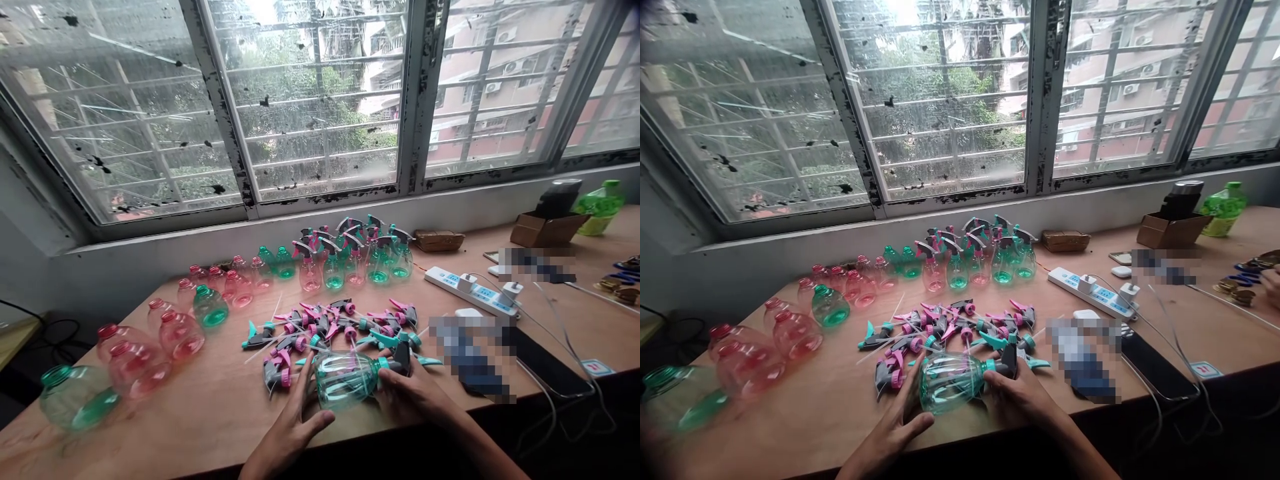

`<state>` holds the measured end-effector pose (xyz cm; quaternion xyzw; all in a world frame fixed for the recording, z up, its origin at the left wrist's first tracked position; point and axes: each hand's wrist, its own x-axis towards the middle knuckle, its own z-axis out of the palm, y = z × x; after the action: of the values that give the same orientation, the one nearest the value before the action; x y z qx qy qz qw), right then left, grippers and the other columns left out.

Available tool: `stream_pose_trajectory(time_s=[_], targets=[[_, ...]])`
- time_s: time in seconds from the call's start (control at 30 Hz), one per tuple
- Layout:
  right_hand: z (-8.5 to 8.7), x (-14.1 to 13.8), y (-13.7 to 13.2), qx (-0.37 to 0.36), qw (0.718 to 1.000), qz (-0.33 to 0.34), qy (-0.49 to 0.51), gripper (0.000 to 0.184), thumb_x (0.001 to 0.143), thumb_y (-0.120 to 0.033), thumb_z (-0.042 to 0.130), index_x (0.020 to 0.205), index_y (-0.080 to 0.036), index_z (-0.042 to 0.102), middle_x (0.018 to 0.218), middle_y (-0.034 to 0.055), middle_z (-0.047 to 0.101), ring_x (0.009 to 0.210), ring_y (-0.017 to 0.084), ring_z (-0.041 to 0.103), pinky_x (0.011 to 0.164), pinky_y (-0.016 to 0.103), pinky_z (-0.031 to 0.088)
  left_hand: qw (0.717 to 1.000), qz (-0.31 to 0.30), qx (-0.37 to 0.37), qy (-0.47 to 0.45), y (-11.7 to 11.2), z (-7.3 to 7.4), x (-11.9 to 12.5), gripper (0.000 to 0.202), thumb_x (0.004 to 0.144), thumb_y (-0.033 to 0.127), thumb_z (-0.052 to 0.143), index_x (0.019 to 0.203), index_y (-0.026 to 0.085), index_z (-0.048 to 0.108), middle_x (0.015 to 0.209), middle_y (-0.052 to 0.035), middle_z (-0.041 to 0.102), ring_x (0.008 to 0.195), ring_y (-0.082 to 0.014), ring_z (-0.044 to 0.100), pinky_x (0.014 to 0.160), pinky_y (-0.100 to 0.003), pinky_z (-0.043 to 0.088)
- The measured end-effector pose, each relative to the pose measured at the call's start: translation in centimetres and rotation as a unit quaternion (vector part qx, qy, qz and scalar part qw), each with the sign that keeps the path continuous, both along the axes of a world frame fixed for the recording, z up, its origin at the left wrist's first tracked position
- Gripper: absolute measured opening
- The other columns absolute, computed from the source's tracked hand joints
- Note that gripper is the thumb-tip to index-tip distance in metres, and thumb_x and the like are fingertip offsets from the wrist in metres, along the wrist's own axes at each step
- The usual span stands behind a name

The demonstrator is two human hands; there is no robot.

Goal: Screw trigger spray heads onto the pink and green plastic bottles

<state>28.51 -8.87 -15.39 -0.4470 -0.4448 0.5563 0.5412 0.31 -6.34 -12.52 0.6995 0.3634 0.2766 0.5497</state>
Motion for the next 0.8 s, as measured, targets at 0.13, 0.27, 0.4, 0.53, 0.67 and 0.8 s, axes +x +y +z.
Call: stream_pose_trajectory(time_s=[0.13,0.27,0.4,0.53,0.67,0.8], targets=[[-0.1,0.0,0.0,0.005,1.0,0.003,0.012,0.051,0.072,-0.057,0.082,0.099,-0.022,0.057,0.056,-0.007,0.064,0.047,0.014,0.056,0.052,0.029,0.042,1.0,-0.014,0.004,0.003,0.1,-0.1,0.1,0.101,0.085,0.054,0.072,0.16,0.035,0.007,0.171,-0.0029,0.017,0.156,-0.0312,0.015,0.129,-0.049,0.013],[-0.1,-0.1,0.0,0.001,1.0,0.006,0.021,0.049,0.073,-0.057,0.081,0.097,-0.023,0.055,0.057,-0.0061,0.067,0.045,0.013,0.056,0.05,0.027,0.042,1.0,-0.013,0.019,-0.002,-0.1,0.2,0.3,0.099,0.088,0.049,0.07,0.159,0.039,0.001,0.172,-0.0006,0.006,0.156,-0.0289,0.016,0.128,-0.048,0.013],[-0.2,-0.1,0.0,0.009,1.0,0.003,0.025,0.048,0.072,-0.055,0.083,0.096,-0.023,0.055,0.058,-0.0063,0.067,0.046,0.013,0.057,0.05,0.026,0.042,1.0,-0.008,0.005,-0.006,0.1,-0.5,0.0,0.106,0.083,0.056,0.073,0.16,0.031,0.004,0.172,-0.004,0.002,0.157,-0.0292,0.009,0.129,-0.047,0.008],[-0.3,-0.1,0.2,0.011,1.0,0.005,0.028,0.047,0.073,-0.055,0.082,0.096,-0.022,0.057,0.056,-0.0067,0.067,0.046,0.012,0.055,0.05,0.026,0.042,1.0,-0.011,-0.015,0.006,0.6,-1.6,-0.6,0.099,0.085,0.062,0.067,0.16,0.024,0.014,0.171,-0.0064,0.008,0.157,-0.0321,0.01,0.129,-0.048,0.008],[-0.6,-0.1,0.2,0.01,0.999,0.0,0.032,0.043,0.077,-0.055,0.08,0.095,-0.022,0.058,0.053,-0.0072,0.065,0.044,0.012,0.054,0.048,0.025,0.04,1.0,-0.02,-0.008,0.001,0.7,-1.5,-0.5,0.099,0.085,0.052,0.072,0.16,0.034,0.009,0.17,-0.0026,0.019,0.156,-0.0315,0.017,0.128,-0.049,0.016],[-0.9,-0.1,0.2,0.018,0.999,0.018,0.025,0.04,0.08,-0.053,0.078,0.096,-0.022,0.06,0.053,-0.006,0.067,0.043,0.012,0.055,0.047,0.024,0.04,0.999,-0.034,0.001,-0.025,0.4,-0.7,0.1,0.099,0.09,0.047,0.07,0.158,0.042,-0.002,0.171,0.0006,0.014,0.155,-0.0283,0.022,0.128,-0.048,0.015]])
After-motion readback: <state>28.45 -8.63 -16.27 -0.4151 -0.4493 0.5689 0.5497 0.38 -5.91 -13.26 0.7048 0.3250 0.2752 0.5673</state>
